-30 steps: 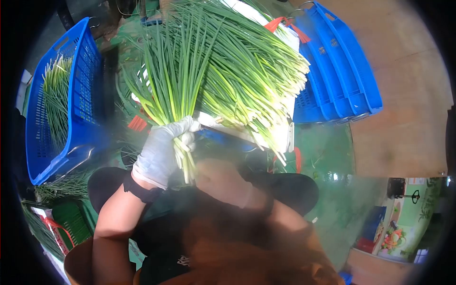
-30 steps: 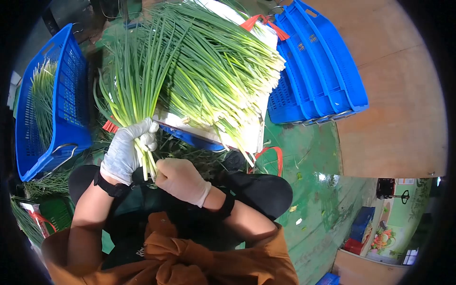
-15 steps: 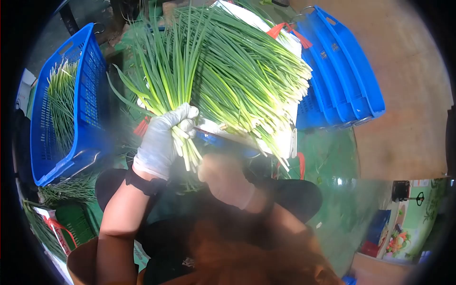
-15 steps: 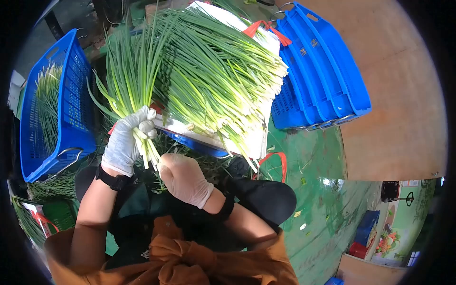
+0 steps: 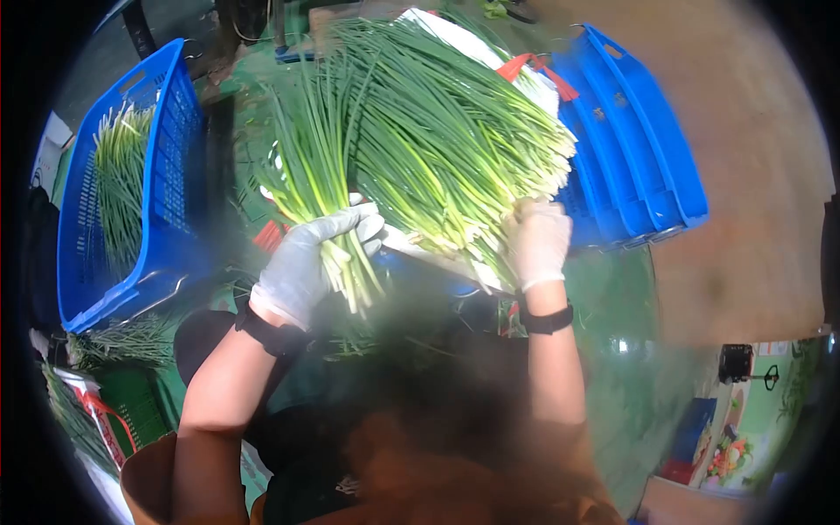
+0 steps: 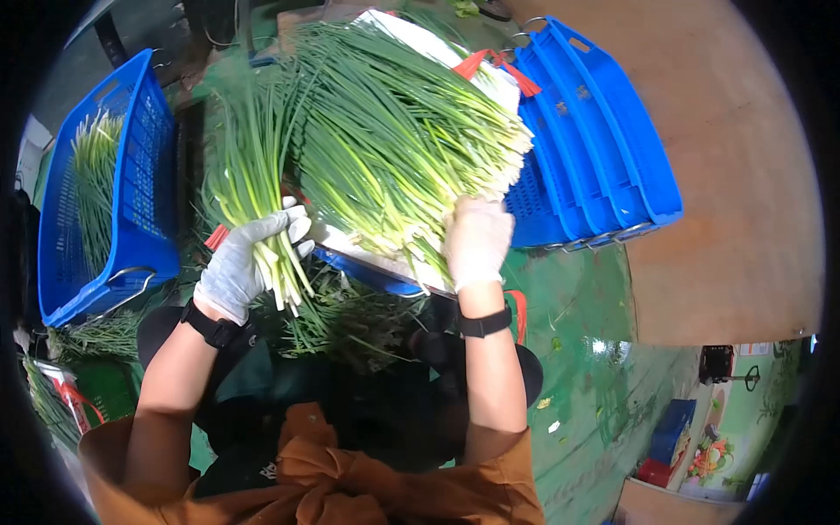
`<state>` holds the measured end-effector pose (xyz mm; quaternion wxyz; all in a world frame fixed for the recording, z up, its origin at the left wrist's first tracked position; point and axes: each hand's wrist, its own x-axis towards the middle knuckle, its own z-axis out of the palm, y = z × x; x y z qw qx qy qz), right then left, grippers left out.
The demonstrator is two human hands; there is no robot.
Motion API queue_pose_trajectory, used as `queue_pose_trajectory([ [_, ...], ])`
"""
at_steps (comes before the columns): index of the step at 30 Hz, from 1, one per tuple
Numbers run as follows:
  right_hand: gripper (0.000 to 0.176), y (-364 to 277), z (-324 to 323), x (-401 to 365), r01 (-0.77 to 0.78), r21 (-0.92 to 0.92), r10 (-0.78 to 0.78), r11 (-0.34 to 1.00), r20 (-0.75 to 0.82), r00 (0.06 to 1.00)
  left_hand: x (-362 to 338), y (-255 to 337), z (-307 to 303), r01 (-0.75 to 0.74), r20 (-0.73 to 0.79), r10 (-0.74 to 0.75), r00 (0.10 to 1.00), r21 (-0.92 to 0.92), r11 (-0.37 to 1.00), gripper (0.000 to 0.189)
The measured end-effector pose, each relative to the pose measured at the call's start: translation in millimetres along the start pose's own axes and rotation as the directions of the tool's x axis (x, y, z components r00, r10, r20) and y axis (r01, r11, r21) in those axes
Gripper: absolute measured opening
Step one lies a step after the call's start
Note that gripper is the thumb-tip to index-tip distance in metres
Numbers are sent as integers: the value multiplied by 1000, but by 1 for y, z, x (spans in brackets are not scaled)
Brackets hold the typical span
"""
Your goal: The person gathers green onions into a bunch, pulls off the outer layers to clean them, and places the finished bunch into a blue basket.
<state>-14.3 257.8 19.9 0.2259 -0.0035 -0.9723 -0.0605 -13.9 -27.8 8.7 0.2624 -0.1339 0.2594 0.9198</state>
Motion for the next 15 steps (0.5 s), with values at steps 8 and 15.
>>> queue_pose_trajectory([
  [8, 10, -57, -37, -39, -657, 725, 50, 207, 662, 747, 9, -13, -8, 45, -53, -45, 998, 5, 999, 24],
  [15, 17, -104, -32, -71, -638, 768, -200, -63, 616, 761, 15, -24, -17, 178, 37, -185, 982, 143, 974, 21],
])
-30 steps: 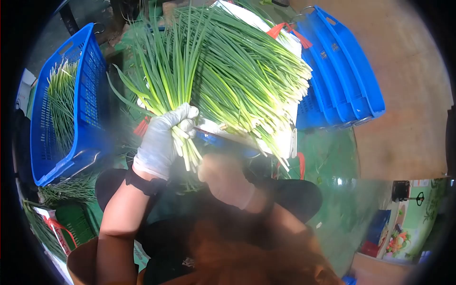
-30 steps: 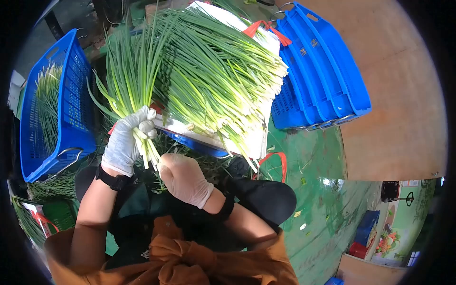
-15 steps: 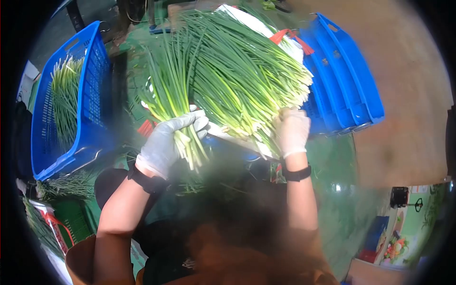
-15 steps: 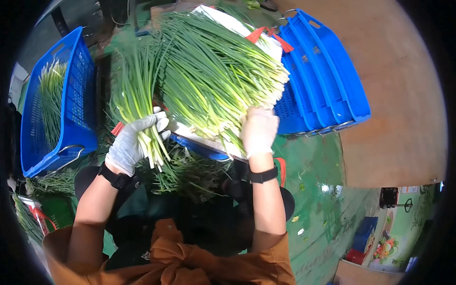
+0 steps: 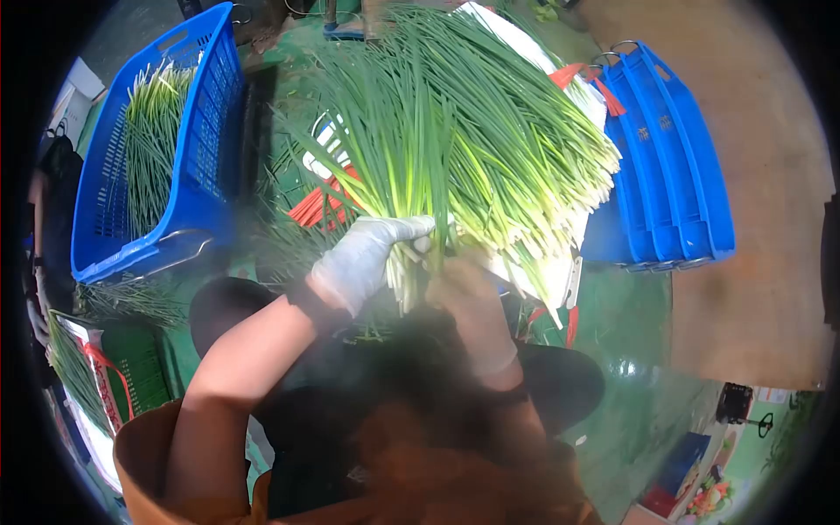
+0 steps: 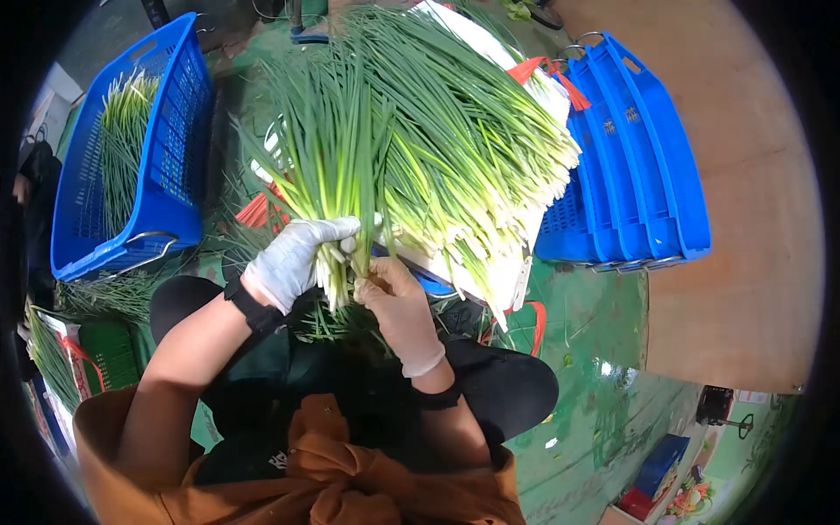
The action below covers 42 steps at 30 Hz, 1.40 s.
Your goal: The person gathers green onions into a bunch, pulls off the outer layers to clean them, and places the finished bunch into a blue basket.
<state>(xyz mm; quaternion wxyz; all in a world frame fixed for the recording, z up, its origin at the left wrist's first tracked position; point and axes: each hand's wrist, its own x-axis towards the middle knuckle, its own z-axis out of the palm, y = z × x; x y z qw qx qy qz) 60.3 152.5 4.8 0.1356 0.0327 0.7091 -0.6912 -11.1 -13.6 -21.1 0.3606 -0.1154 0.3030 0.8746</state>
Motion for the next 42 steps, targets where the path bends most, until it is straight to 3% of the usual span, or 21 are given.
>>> queue_pose_trajectory([
  [1, 17, -2, 0, -2, 4, -2, -4, 1000, -1, 1000, -9, 3, 10, -56, -44, 56, 997, 6, 998, 21],
  [3, 18, -5, 1, -5, 253, -386, -335, 887, -161, 928, -25, 10, 26, -149, -27, 149, 988, 8, 989, 20],
  [5, 19, -7, 0, -4, 255, -331, -327, 909, -186, 926, -28, 14, 34, -235, -3, 235, 972, 28, 972, 17],
  [6, 19, -13, 1, -3, 152, -173, -189, 973, -220, 957, -24, 13, 34, -228, -2, 228, 974, 23, 973, 17],
  [8, 20, -11, -4, 3, 3, 25, 1, 1000, -152, 988, -15, 11, 31, -152, -264, 147, 953, -1, 988, 14],
  [11, 19, -1, 1, 8, -11, 24, 15, 1000, -190, 982, -12, 4, 22, -172, -359, 177, 916, 46, 984, 14],
  [16, 13, 4, 13, 8, 3, -103, -26, 995, -227, 974, -18, 7, 20, -109, -256, 163, 953, 212, 971, 15],
  [18, 13, 7, 17, 9, 286, -529, -406, 799, -124, 905, -18, 5, 21, -103, -239, 185, 953, 318, 942, 13],
  [21, 12, 5, 34, 11, 185, -480, -338, 857, -255, 906, -16, 4, 19, -95, -234, 176, 956, 320, 943, 14],
  [23, 11, 13, 32, 14, 249, -537, -435, 806, -251, 865, -15, 4, 18, -135, -201, 164, 966, 148, 980, 15],
  [25, 9, 12, 31, 10, 310, -469, -473, 827, -282, 835, -14, 11, 6, -151, -148, 180, 973, 184, 971, 23],
  [27, 6, 4, 30, 1, 252, -364, -388, 897, -372, 843, -22, 25, 6, -160, -145, 166, 975, 53, 986, 32],
  [29, 7, 12, 11, -13, 205, -443, -303, 873, -161, 939, -25, 37, -4, -213, -111, 219, 969, 65, 975, 42],
  [30, 10, 27, -7, -18, 352, -664, -291, 659, 206, 934, -31, 42, 3, -257, -118, 259, 959, 35, 966, 38],
  [31, 7, 22, -8, -28, 222, -695, -52, 684, 257, 965, -37, 45, 11, -299, -126, 297, 947, 6, 954, 35],
  [33, 9, 7, 0, -28, 230, -729, -155, 645, 170, 973, -43, 42, -1, -300, -25, 300, 954, -22, 954, 44],
  [35, 19, -8, 18, -17, 257, -398, -285, 881, -11, 959, -43, 33, -8, -256, 67, 256, 964, -17, 967, 48],
  [36, 25, -11, 24, -9, 258, -176, -265, 950, -15, 964, -44, 29, -2, -242, 94, 243, 965, -22, 970, 50],
  [37, 19, -23, 34, -2, 83, 48, -80, 995, -59, 995, -50, 28, 6, -178, 130, 179, 975, -21, 984, 49],
  [39, 13, -9, 34, 18, -31, 148, 32, 989, -1, 999, -46, 19, 2, -168, 92, 164, 982, 38, 985, 44],
  [42, 10, 7, 43, 23, 112, 42, -107, 993, -112, 988, -43, 19, -4, -218, -68, 250, 966, 308, 926, 34],
])
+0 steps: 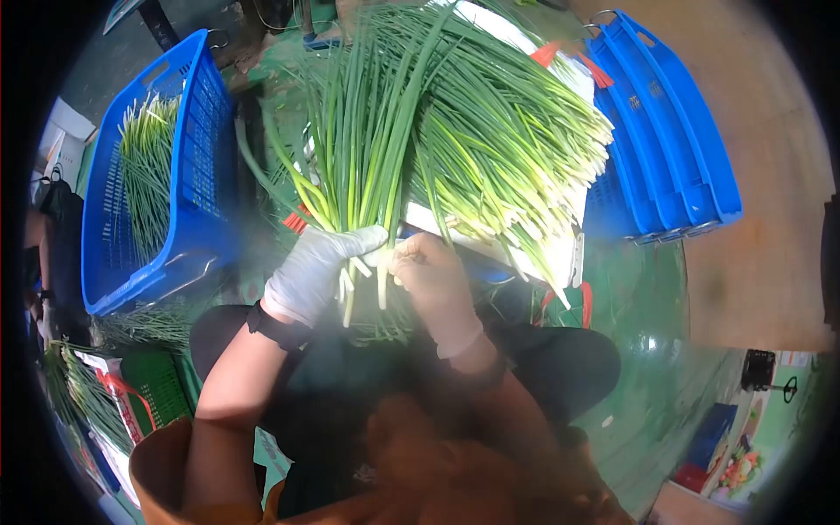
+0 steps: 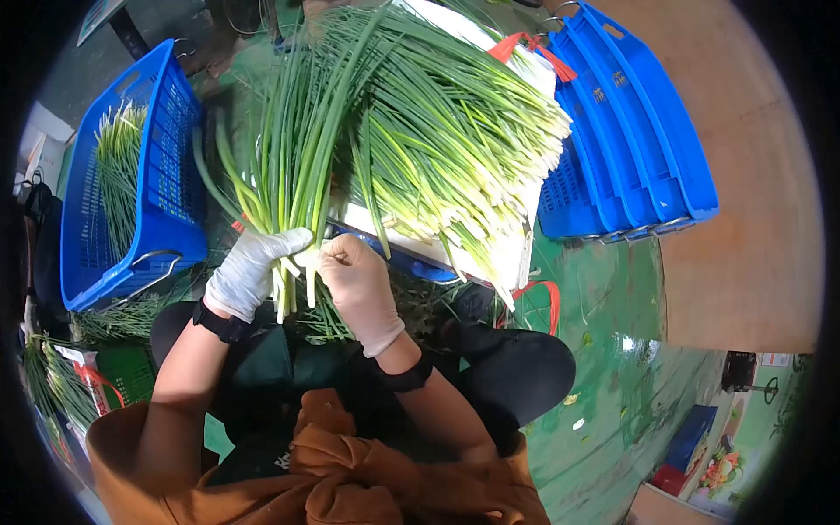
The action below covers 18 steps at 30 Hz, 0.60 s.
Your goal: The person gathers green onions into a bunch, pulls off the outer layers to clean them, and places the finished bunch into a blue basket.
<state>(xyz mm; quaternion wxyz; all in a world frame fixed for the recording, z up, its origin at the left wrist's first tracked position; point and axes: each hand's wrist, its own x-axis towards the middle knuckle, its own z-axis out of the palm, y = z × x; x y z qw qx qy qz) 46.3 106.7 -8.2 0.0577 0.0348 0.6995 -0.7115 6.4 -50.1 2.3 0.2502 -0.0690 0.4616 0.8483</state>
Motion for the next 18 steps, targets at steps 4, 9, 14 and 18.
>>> queue_pose_trajectory([
  [4, 10, 12, 8, -20, 187, -294, -207, 937, -38, 978, -6, 12, 9, -90, -200, 130, 971, 199, 976, 28],
  [9, 17, -2, -25, -44, -14, -550, 324, 835, 470, 821, 0, 50, -13, -255, -349, 215, 912, -73, 964, 30],
  [14, 18, -5, -33, 23, 57, -952, -452, 302, -91, 888, 12, 37, -24, -101, -14, 102, 995, -288, 952, 36],
  [18, 18, 3, -35, 18, -50, -424, -57, 904, -236, 970, 12, 14, 11, 5, -192, -44, 980, -196, 981, 27],
])
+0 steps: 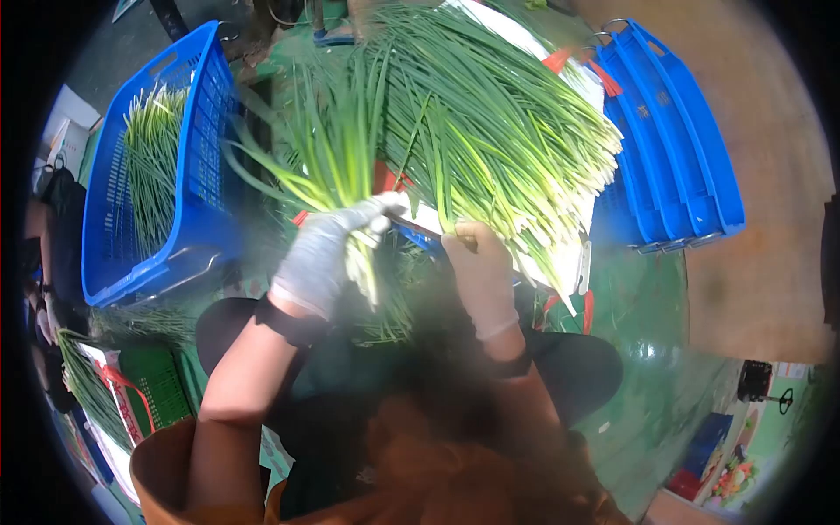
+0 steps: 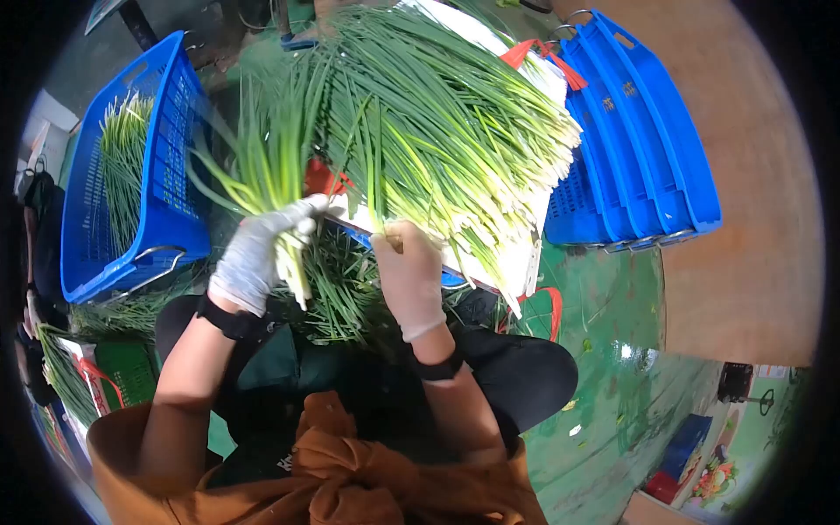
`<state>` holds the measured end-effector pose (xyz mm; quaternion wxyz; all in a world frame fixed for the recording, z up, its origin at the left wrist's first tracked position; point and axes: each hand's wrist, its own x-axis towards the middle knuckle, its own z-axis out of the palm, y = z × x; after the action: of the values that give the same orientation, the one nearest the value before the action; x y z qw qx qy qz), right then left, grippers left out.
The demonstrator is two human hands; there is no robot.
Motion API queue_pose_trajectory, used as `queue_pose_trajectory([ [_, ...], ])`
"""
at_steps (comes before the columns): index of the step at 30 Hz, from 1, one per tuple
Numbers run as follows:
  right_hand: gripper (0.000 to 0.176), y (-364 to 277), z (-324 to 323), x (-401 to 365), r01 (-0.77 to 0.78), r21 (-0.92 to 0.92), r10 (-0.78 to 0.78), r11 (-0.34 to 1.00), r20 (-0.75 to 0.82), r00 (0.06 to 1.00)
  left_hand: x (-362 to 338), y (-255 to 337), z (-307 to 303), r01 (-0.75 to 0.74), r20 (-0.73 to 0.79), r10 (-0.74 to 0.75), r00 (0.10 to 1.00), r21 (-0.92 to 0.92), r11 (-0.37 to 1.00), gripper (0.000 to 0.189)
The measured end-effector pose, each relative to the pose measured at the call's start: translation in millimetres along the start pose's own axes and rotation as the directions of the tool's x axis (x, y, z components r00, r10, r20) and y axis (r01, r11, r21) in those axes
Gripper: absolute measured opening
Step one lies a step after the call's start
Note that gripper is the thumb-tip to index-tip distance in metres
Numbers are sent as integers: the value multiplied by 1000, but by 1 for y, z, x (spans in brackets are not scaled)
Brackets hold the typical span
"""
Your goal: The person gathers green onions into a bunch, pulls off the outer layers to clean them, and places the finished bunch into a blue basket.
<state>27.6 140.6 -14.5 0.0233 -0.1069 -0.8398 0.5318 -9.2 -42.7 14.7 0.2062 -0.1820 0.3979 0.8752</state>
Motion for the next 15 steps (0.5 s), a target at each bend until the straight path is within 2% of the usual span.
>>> queue_pose_trajectory([
  [1, 18, -5, 0, -9, -2, -7, 2, 1000, 15, 1000, -1, -7, 4, 42, -41, -41, 998, 16, 999, 24],
  [2, 17, -11, 2, -18, 252, -166, -258, 953, -18, 966, -7, -11, 4, 33, 20, -36, 999, 107, 994, 21],
  [3, 16, -15, 5, -25, 478, -320, -508, 818, -11, 861, -6, -20, 5, 29, 29, -31, 999, 79, 996, 21],
  [4, 18, -16, 10, -30, 532, -415, -557, 738, 69, 827, -6, -20, 7, 36, 35, -41, 999, 150, 988, 21],
  [5, 23, -16, 15, -35, 522, -415, -540, 745, 85, 837, -7, -20, 8, 44, 41, -54, 998, 227, 973, 22],
  [6, 24, -20, 16, -40, 383, -227, -385, 895, 40, 922, -4, -26, 4, -50, 83, 35, 996, 194, 980, 24],
  [7, 25, -28, 16, -42, 214, -25, -214, 976, 30, 976, -5, -23, 5, -52, 83, 36, 996, 196, 979, 24],
  [8, 27, -30, 14, -39, -40, 212, 20, 976, 96, 995, -7, -19, 6, 27, 114, -38, 993, 92, 995, 26],
  [9, 28, -32, 9, -34, -300, 411, 229, 861, 213, 950, -8, -15, 7, 111, 153, -108, 982, -10, 994, 28],
  [10, 20, -40, -1, -32, -368, 362, 258, 857, 317, 913, -6, -17, 4, 82, 173, -81, 981, 5, 997, 33],
  [13, 17, -28, 7, -32, -291, 267, 225, 918, 251, 941, 4, -23, -9, 124, 226, -138, 964, 74, 989, 35],
  [14, 11, -21, 11, -32, -163, 218, 125, 962, 178, 976, 2, -22, -7, 107, 224, -122, 967, 79, 991, 39],
  [15, 11, -20, 14, -34, -162, 220, 125, 962, 173, 977, 1, -25, -5, 108, 228, -124, 966, 82, 991, 39],
])
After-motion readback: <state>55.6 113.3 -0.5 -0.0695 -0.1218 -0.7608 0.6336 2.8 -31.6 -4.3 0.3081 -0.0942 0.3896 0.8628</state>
